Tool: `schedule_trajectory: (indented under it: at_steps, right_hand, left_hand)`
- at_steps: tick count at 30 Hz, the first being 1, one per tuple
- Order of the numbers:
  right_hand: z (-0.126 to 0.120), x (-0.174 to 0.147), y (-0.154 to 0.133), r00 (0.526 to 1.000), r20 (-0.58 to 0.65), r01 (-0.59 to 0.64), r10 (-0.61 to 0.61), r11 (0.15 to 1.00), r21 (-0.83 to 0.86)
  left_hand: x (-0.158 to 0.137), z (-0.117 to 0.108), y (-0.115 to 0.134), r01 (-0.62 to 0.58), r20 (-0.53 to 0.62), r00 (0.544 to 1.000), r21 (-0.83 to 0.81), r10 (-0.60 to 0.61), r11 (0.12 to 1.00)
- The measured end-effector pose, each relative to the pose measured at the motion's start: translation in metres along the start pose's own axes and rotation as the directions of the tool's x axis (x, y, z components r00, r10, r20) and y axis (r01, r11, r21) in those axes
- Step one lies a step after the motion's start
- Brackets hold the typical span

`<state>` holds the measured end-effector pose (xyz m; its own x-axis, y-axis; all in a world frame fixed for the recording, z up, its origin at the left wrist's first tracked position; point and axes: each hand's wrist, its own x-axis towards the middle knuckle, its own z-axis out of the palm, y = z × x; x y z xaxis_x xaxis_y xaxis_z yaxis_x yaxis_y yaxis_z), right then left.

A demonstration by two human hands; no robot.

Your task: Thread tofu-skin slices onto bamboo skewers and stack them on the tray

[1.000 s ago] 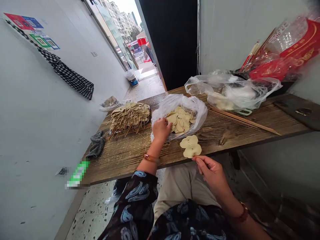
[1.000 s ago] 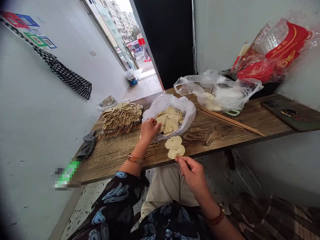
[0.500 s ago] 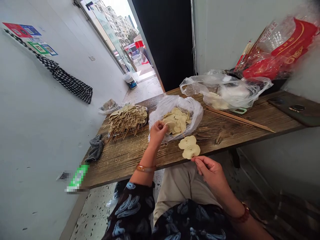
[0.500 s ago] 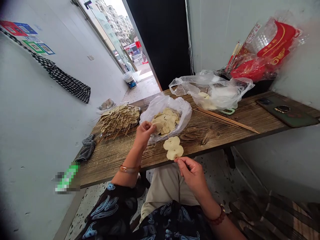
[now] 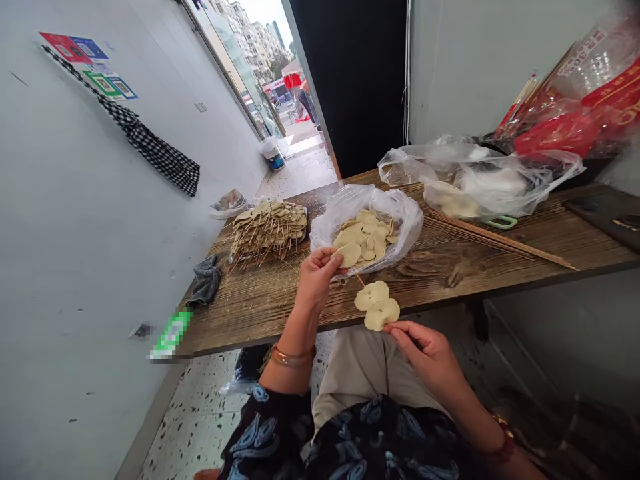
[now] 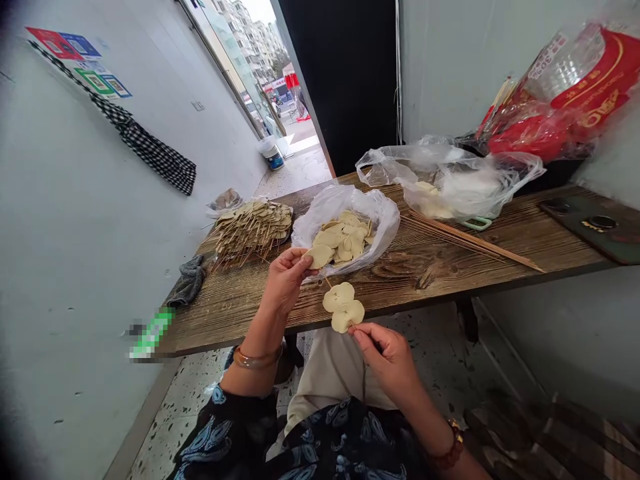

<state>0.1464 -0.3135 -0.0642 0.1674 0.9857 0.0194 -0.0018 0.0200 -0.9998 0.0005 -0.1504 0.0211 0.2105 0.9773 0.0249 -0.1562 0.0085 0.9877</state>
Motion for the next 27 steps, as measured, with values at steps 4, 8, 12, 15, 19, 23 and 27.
schedule_trajectory:
  at_steps: [4,8,12,15,19,23,27]
  right_hand:
    - [0.004,-0.001,0.000,1.000,-0.005,-0.002,0.002,1.000,-0.008]
    - [0.007,-0.001,-0.001,1.000,-0.016,-0.004,0.004,1.000,-0.020]
    - [0.010,-0.001,0.000,1.000,-0.010,-0.001,0.000,1.000,-0.014]
    - [0.012,-0.002,0.000,1.000,-0.007,0.006,-0.006,1.000,-0.020]
    - [0.014,-0.003,0.000,1.000,0.000,0.011,-0.011,0.999,-0.045]
    - [0.014,-0.003,0.000,1.000,0.009,-0.019,0.020,0.997,-0.068]
    - [0.014,-0.001,0.001,1.000,0.015,-0.011,0.012,0.997,-0.075]
  left_hand:
    - [-0.003,-0.003,0.002,-0.059,0.009,0.998,0.018,0.059,0.998]
    - [-0.005,-0.007,0.003,-0.084,-0.004,0.996,0.048,0.084,0.995]
    - [-0.008,-0.011,0.006,-0.105,-0.014,0.994,0.095,0.107,0.990]
    - [-0.010,-0.014,0.007,-0.115,-0.021,0.993,0.129,0.119,0.985]
    - [-0.011,-0.017,0.007,-0.139,-0.018,0.990,0.149,0.143,0.979]
    - [-0.011,-0.019,0.005,-0.140,-0.019,0.989,0.149,0.145,0.979]
    - [-0.011,-0.021,0.003,-0.145,-0.010,0.989,0.161,0.148,0.976]
